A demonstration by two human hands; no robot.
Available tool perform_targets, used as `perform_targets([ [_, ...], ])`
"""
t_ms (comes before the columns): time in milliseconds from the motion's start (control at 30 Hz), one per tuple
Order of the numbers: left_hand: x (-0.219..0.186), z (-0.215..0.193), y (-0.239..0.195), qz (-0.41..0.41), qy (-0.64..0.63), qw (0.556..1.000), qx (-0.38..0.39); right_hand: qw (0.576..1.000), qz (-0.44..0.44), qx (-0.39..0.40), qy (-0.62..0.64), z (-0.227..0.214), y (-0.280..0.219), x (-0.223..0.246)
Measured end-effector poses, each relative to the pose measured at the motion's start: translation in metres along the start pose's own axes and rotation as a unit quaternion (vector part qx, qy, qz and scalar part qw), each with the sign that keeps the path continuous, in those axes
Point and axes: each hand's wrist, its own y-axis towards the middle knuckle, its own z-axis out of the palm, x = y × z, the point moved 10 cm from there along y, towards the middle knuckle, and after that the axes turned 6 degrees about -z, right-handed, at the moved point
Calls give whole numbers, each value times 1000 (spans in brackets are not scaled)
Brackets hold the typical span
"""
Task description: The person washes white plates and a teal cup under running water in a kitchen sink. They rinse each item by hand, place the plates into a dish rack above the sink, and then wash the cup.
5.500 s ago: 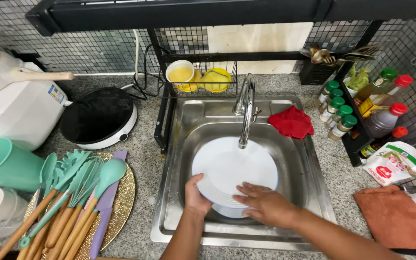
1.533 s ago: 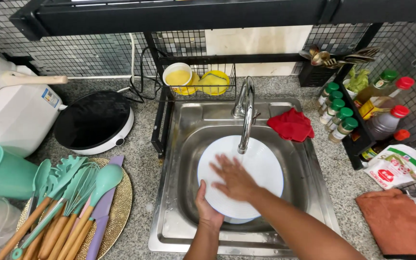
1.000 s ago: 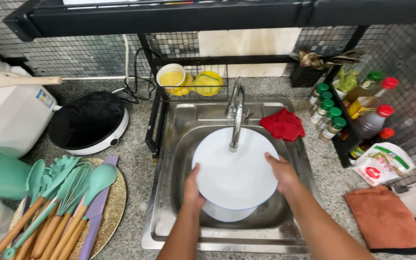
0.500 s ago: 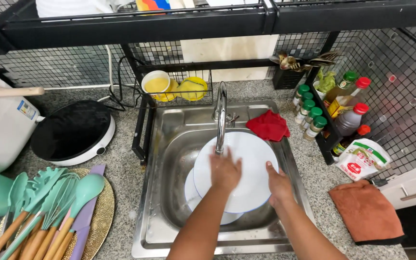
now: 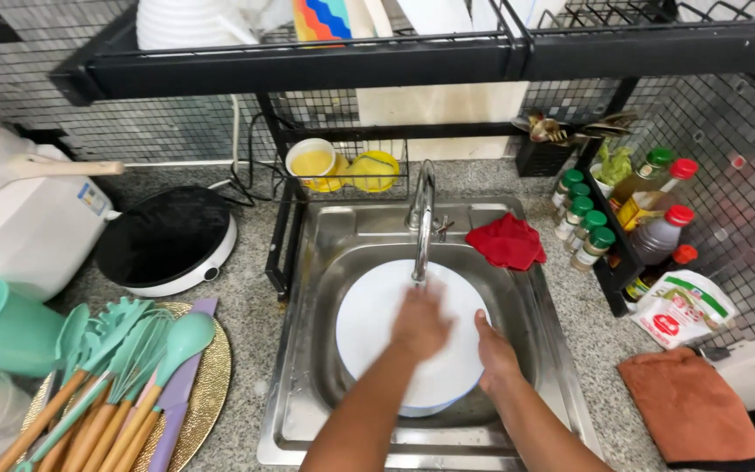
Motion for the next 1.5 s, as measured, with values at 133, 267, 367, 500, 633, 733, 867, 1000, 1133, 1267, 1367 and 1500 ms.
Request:
perform_targets([
  [133,-26,0,-40,129,-59,990,2,999,5,-23,46,8,-9,12],
  [267,35,-7,-37,48,-6,999,4,998,-20,-21,54,0,-14,18],
  [367,58,-28,-22,-9,36,998,-56,998,-10,-54,43,7,-33,20],
  [500,32,-27,-5,-86,68,994,-24,996,-2,-90,20,4,-28,6],
  [633,-16,19,-22,51,-2,998,-47,996,-23,-80,30,-9,-18,4],
  [733,-27,9,-53,169,-99,981,16,993,-59,-91,37,-26,-17,13],
  [867,28,-18,-31,77,-14,997,0,993,-17,-110,36,-22,-46,18],
  [1000,38,-29,-8,5,30,996,-79,994,-5,-100,32,-12,-52,10],
  [1133,-7,45,4,83,9,993,-86,997,13,-57,46,2,-47,3],
  [1267,-32,39,-44,177,-93,977,-74,997,-7,-61,52,-12,-21,-7],
  [1367,-10,22,-63,175,-83,980,-48,996,-22,-53,68,-32,-1,-14],
  [1500,71,5,-61,-19,-43,984,-173,996,-16,-86,-3,-32,-21,10],
])
